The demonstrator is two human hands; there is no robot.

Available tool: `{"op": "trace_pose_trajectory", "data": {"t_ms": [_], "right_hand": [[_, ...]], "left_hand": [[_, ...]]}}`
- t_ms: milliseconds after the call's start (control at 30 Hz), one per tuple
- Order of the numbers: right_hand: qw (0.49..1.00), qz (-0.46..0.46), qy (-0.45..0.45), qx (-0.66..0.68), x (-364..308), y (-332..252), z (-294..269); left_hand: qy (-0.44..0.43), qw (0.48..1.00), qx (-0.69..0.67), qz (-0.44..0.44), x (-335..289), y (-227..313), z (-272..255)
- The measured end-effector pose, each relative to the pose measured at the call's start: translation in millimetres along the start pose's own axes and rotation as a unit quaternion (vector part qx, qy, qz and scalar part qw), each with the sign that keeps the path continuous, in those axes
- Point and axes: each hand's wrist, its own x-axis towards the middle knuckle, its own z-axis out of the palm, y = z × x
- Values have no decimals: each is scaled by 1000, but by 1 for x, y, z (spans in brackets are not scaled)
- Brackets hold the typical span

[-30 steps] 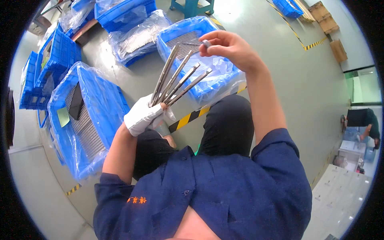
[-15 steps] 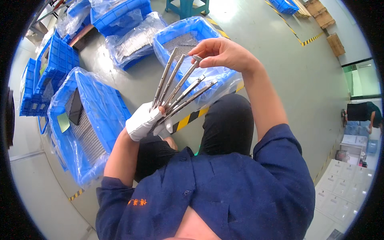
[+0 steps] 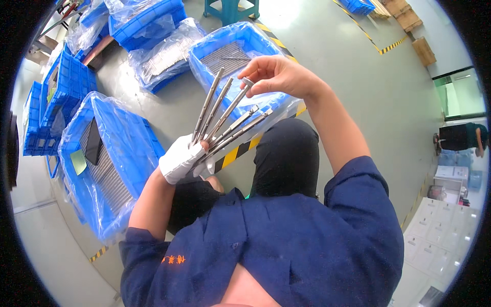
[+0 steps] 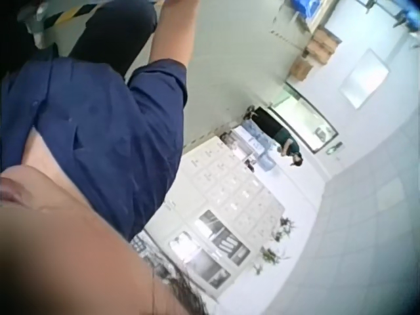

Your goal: Picking up and inspecting metal rods and small components from storage crates in a factory setting.

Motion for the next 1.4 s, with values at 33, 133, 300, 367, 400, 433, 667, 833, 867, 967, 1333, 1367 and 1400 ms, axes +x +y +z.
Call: {"op": "trace_pose_trajectory", "data": {"t_ms": [33, 133, 300, 367, 400, 433, 667, 833, 867, 967, 1333, 1367, 1400], "right_hand": [[999, 5, 3, -34, 0, 0, 6], [999, 25, -2, -33, -2, -3, 16], [999, 19, 15, -23, 0, -3, 17], [999, 3, 34, -39, -3, -10, 8], [997, -5, 54, -52, -3, -12, 1], [995, -55, 82, -13, -1, -9, -10], [995, -100, 10, -15, 17, -17, 13], [993, -89, -12, 83, 9, -4, 12], [994, -79, -14, 73, 11, -6, 13], [995, -61, -26, 71, 12, -8, 16], [998, -52, -45, 4, 5, -27, 14], [996, -49, -39, -61, 4, -31, 15], [996, -50, -32, -60, 2, -36, 16]], "left_hand": [[4, 1000, 9, 1, 0, -2, 0], [-7, 1000, 0, 8, 1, -3, -1], [-23, 1000, -6, -7, 1, 2, -2], [-25, 1000, 1, 3, -1, 7, 0], [-30, 999, -5, 13, 1, 2, -2], [-30, 999, -3, 16, 3, 2, -3], [17, 992, 125, -9, 2, 2, -5], [-16, 995, 97, -12, 2, 0, 6], [-32, 996, 78, -21, 1, 0, 2], [-24, 998, 49, 21, 5, -18, 0], [-49, 997, 42, -28, 10, -17, -10], [-43, 998, 44, -24, 13, -28, -14], [-30, 997, 51, -40, 12, -26, -11]]}}
